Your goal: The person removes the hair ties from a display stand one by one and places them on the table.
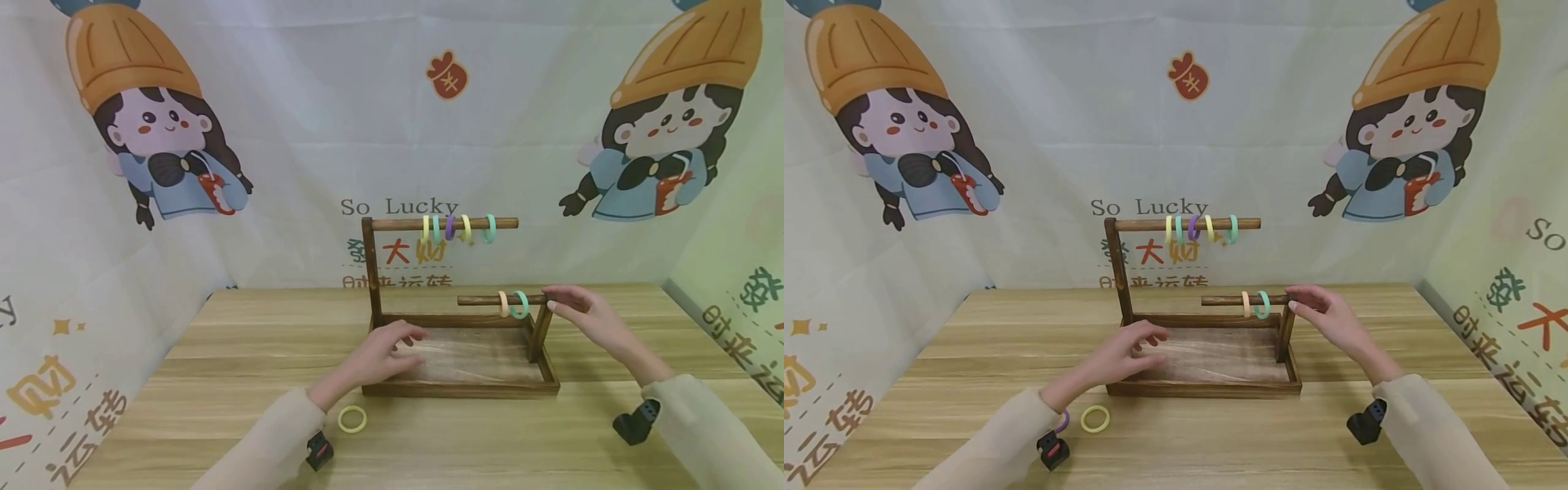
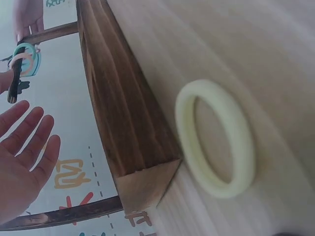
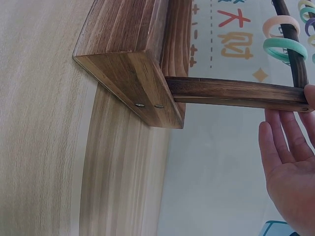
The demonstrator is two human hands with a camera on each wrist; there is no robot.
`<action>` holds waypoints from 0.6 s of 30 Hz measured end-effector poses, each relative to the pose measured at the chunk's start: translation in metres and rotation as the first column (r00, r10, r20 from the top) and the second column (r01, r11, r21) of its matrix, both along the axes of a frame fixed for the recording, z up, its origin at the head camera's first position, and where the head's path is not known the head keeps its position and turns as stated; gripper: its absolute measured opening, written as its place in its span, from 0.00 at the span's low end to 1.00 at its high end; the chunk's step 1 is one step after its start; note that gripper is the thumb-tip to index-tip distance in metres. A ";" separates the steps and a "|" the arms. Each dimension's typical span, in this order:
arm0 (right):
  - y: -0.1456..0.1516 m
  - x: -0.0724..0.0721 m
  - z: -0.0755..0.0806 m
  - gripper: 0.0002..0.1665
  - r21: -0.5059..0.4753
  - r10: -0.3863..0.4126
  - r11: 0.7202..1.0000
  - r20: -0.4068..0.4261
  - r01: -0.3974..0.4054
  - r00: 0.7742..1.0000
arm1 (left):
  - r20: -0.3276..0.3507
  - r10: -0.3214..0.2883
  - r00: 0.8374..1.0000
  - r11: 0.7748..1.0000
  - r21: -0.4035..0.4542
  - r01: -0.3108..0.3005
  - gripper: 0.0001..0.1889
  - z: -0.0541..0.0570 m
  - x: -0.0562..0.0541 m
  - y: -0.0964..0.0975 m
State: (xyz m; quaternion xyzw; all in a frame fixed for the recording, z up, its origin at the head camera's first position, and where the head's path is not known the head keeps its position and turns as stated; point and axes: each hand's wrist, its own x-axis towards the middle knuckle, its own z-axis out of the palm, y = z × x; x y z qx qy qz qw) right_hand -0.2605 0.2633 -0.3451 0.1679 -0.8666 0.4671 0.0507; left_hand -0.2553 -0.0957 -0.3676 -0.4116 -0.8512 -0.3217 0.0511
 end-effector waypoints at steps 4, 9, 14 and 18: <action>-0.001 0.001 0.001 0.29 -0.008 0.003 1.000 0.006 -0.003 1.000 | 0.036 0.009 0.999 0.999 0.033 -0.010 0.19 0.005 -0.007 0.001; -0.001 0.001 0.001 0.29 -0.007 0.007 1.000 0.001 -0.007 1.000 | 0.071 0.040 0.997 0.998 0.044 -0.043 0.21 0.011 -0.014 0.002; 0.000 0.000 0.000 0.29 -0.008 0.005 1.000 0.000 -0.005 1.000 | 0.101 0.033 0.994 0.996 0.076 -0.041 0.22 0.016 -0.017 0.008; 0.000 0.000 0.000 0.29 -0.008 0.004 1.000 -0.001 -0.004 1.000 | 0.107 0.029 0.994 0.996 0.079 -0.038 0.23 0.019 -0.020 0.014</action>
